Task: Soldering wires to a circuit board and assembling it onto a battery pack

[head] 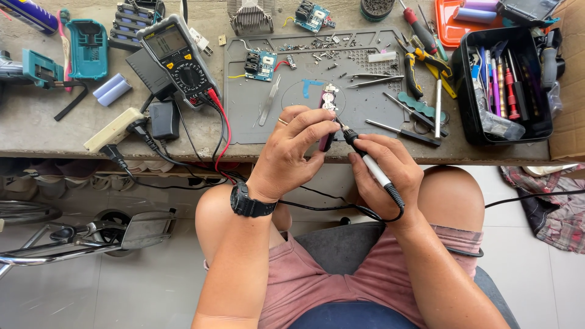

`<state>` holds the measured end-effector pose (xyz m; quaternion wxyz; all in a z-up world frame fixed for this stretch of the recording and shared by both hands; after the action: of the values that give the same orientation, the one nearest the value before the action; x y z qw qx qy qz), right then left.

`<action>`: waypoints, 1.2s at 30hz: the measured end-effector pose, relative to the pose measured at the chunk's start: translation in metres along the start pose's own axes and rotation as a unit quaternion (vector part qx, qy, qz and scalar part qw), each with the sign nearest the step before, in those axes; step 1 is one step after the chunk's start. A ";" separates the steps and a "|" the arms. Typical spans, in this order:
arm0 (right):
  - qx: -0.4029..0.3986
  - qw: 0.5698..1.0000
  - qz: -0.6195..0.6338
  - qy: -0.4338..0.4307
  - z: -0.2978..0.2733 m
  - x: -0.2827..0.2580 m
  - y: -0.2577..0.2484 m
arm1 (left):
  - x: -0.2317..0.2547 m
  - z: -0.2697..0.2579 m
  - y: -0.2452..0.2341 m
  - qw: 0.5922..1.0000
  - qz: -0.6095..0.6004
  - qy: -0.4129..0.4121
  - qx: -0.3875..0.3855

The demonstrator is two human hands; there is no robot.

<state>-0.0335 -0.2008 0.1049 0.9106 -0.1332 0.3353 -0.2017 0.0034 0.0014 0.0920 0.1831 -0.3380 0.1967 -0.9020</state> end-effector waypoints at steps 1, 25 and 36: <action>0.000 1.000 0.000 0.000 0.001 -0.001 -0.003 | 0.000 0.000 -0.001 1.000 0.000 0.000 0.000; 0.127 0.956 0.252 0.085 -0.034 0.049 -0.034 | -0.135 -0.039 0.002 0.821 -0.304 -0.403 0.267; 0.068 0.972 0.215 0.065 -0.038 0.046 -0.029 | -0.101 -0.023 -0.006 0.856 -0.262 -0.385 0.225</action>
<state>-0.0348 -0.2512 0.0621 0.9156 0.0172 0.4004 -0.0321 0.0579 0.0586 0.0250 0.0724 -0.6468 -0.1936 -0.7341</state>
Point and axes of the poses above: each hand's wrist, its own z-axis towards the middle knuckle, its own y-axis out of the palm, x = y × z, the point moved 7 cm from there along z, towards the middle knuckle, and after that the axes turned 4 degrees about -y, right-handed, at the moved point
